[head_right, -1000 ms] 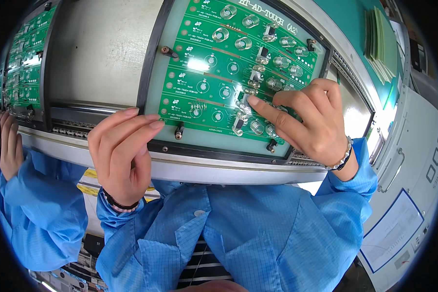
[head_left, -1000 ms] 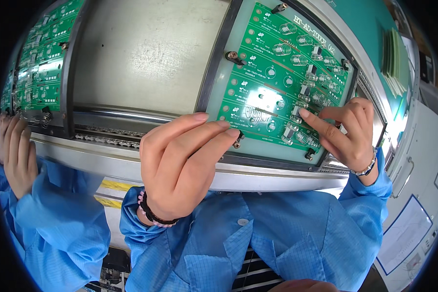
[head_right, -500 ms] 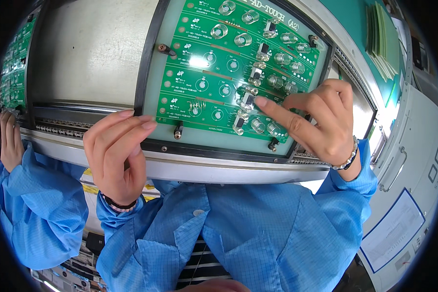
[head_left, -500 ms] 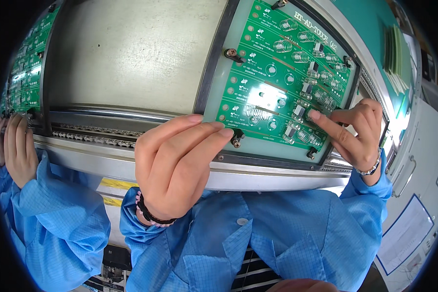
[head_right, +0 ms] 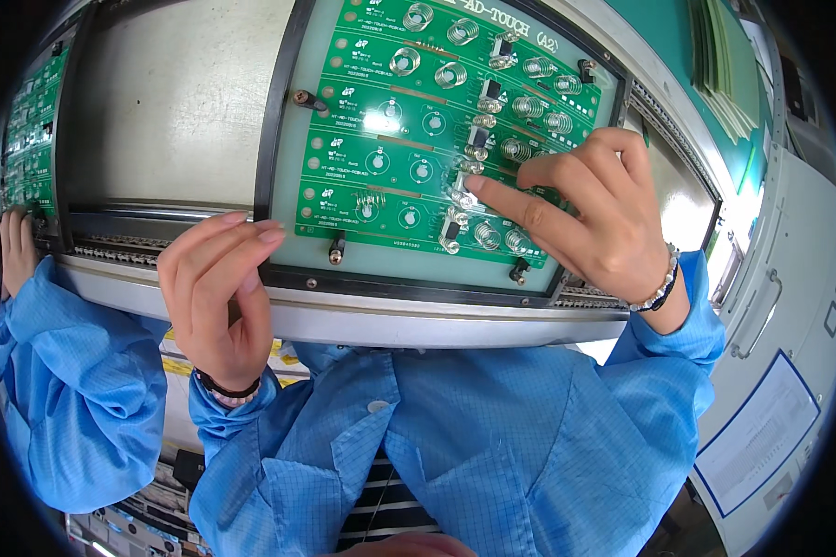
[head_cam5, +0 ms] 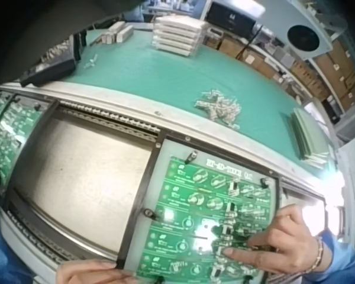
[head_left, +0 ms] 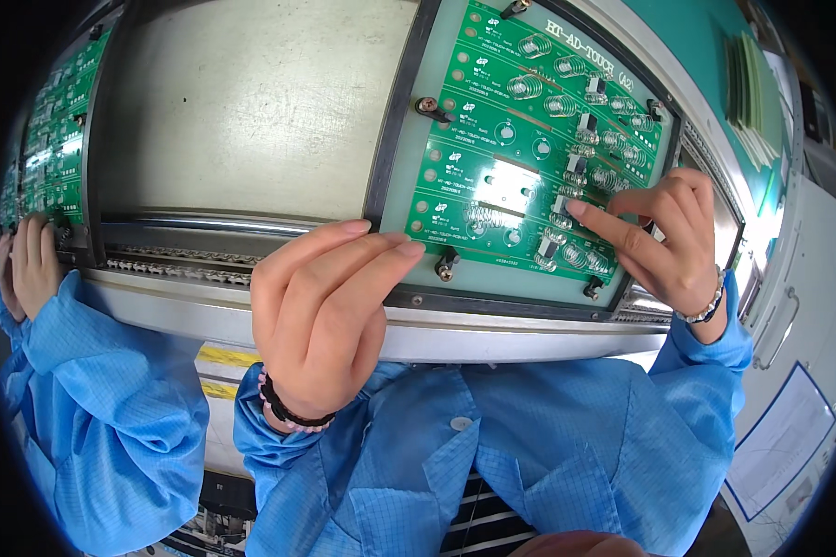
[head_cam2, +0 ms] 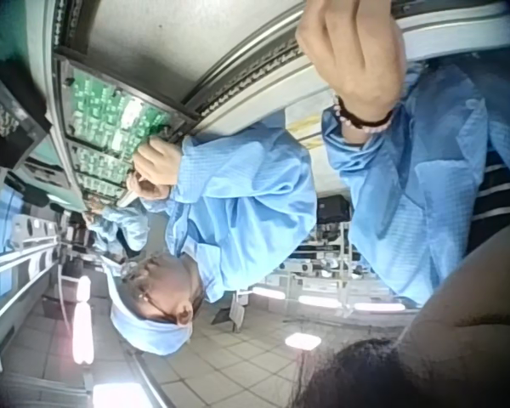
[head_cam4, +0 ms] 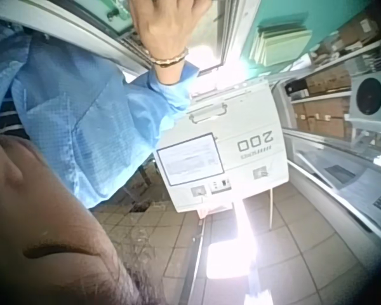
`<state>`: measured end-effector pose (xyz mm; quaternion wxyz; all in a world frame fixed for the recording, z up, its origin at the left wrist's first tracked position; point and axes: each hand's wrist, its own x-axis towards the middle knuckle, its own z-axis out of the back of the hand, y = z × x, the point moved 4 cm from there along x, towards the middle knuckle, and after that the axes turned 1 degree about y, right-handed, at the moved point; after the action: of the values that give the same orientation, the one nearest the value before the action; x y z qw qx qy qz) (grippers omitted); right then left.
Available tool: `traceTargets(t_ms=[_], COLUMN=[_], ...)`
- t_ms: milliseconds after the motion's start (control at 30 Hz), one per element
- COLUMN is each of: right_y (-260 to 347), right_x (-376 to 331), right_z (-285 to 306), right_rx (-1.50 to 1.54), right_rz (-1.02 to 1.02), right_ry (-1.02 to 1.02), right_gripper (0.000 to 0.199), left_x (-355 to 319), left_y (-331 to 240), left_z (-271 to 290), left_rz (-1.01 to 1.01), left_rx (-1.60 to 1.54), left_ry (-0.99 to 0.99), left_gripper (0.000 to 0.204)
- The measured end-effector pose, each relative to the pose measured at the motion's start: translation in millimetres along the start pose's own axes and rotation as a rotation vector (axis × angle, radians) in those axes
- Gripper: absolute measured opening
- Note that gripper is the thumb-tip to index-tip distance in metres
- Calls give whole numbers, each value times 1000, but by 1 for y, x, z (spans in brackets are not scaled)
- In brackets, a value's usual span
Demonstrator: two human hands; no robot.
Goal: The person separates small metal springs by hand and inserts them into slots on a circuit board along an assembly line.
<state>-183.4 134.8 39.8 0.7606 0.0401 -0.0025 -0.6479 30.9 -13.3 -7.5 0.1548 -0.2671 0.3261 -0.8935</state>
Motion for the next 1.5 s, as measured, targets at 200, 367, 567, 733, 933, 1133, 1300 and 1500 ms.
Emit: traceTargets(t_ms=[200,367,567,733,933,1133,1300,1500], right_y=[0,-1,-17,-55,-66,-70,-78,-83], right_x=[-1,-2,-14,-54,-80,-67,-79,-77], right_z=[0,2,26,9,-25,-7,-12,-31], right_rx=[7,38,55,37,116,12,79,298], right_rz=[-5,-1,-133,-793,-818,-596,-513,-454], right_ry=[-6,-20,-44,-125,-28,-36,-70,-238], right_gripper=[46,44,37,23,11,3,5,5], left_x=[-1,-1,-1,-6,-11,-11,-16,-17], left_y=[2,2,5,7,7,10,15,8], left_z=[0,1,2,1,-9,-6,-12,-14], left_rz=[-16,-18,-24,5,13,105,121,162], left_rx=[14,22,8,14,8,-19,-21,-66], left_ry=[0,5,-13,-44,-56,-208,-225,-313], left_gripper=[28,29,35,43,35,30,25,23])
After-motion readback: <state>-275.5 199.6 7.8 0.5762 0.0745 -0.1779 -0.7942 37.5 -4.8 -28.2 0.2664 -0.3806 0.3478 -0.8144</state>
